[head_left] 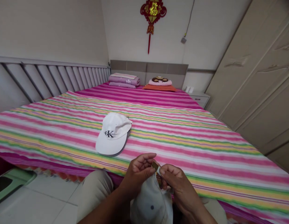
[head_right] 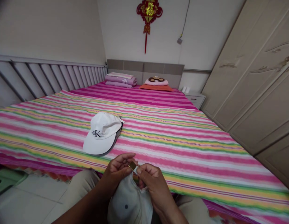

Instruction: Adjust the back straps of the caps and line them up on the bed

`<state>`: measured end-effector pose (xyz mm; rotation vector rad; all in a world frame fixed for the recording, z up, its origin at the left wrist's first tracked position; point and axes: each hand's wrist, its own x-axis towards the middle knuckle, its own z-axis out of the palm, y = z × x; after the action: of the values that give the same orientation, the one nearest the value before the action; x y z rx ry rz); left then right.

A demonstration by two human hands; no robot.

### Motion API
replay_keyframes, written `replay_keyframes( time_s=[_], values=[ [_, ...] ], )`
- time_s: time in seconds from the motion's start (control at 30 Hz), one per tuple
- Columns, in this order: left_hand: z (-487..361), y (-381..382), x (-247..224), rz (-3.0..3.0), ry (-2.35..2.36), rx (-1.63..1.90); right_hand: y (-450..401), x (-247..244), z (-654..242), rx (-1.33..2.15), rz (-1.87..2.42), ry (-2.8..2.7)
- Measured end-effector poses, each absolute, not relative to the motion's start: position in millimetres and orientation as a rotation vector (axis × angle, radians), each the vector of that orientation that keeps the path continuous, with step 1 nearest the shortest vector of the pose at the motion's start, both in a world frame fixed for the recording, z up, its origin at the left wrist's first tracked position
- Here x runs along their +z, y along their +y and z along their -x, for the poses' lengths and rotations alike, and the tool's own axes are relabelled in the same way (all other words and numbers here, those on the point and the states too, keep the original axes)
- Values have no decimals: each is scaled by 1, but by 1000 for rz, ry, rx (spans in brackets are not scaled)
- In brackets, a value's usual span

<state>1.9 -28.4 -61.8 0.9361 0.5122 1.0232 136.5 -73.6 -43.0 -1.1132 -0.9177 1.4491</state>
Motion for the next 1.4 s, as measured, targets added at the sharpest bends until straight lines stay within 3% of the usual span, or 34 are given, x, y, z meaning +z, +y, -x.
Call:
replay_keyframes(
  time_s=[0.73,1.03,1.4],
  values=[
    [-10,-33,-69,-925,482,1102,-76,-42,-135,1570,1009,-820],
    [-7,-32,-69,-858,524,1146,-76,-38,-143,1382,1168,-1111],
    [-9,-34,-70,-852,467,1081,-74,-41,-136,1379,1181,-1050]
  ],
)
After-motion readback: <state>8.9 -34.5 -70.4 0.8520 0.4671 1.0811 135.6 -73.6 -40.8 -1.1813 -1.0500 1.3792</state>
